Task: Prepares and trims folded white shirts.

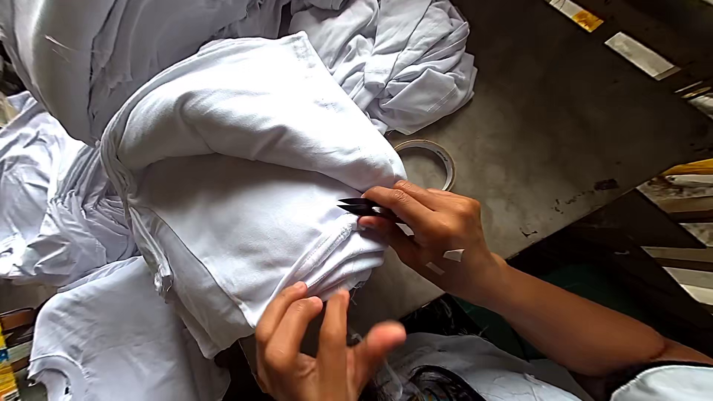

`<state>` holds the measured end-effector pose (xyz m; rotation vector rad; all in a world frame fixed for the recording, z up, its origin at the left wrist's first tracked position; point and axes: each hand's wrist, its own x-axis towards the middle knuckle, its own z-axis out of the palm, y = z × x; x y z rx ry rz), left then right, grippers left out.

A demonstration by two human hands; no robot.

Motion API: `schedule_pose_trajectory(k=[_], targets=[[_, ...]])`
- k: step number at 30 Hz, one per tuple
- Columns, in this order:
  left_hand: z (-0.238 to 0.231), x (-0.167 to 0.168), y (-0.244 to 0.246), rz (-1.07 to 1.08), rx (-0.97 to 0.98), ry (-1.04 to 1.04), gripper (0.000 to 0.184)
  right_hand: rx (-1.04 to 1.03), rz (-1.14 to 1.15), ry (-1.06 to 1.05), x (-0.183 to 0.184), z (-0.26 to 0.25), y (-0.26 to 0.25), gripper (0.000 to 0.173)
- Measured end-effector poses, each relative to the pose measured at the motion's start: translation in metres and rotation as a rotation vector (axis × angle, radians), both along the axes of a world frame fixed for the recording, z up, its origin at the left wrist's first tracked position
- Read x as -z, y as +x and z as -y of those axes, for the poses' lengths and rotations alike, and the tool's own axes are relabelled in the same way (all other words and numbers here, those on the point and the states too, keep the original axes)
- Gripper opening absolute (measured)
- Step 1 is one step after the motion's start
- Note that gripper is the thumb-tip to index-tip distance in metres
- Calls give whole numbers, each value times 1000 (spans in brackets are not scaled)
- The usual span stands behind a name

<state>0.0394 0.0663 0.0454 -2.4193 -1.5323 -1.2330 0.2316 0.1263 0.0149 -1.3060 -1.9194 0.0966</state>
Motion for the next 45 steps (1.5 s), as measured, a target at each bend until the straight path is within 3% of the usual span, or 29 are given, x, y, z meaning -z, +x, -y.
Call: schedule_pose_trajectory(k=[2, 5, 8, 10, 13, 17, 23, 29, 40, 45], targets=[[2, 20, 14, -66, -135, 110, 29, -14, -30, -2, 1, 0, 1, 29], [3, 29, 19, 52, -107, 110, 13, -109, -164, 31, 3, 11, 10, 32], [7, 24, 12, 255, -41, -33, 15, -414, -341, -51, 3, 33, 16, 34], [11, 20, 10, 243, -17, -66, 17, -486, -305, -32, 8, 38, 15, 28], [16, 13, 10, 170, 18, -96, 18, -352, -133, 134, 14, 29, 12, 21], [8, 14, 9, 300, 51, -90, 18, -285, 9, 226, 9, 22, 7, 20], [8, 15, 8, 313, 11, -39, 9, -432, -16, 129, 0, 16, 23, 22], [6, 21, 11, 224, -20, 43, 10, -284, 89, 236, 1, 17, 2, 16], [12, 24, 11, 250, 84, 12, 10, -303, -1, 255, 11, 15, -2, 22], [12, 25, 7, 236, 39, 26, 9, -266, 42, 272, 10, 19, -3, 18]])
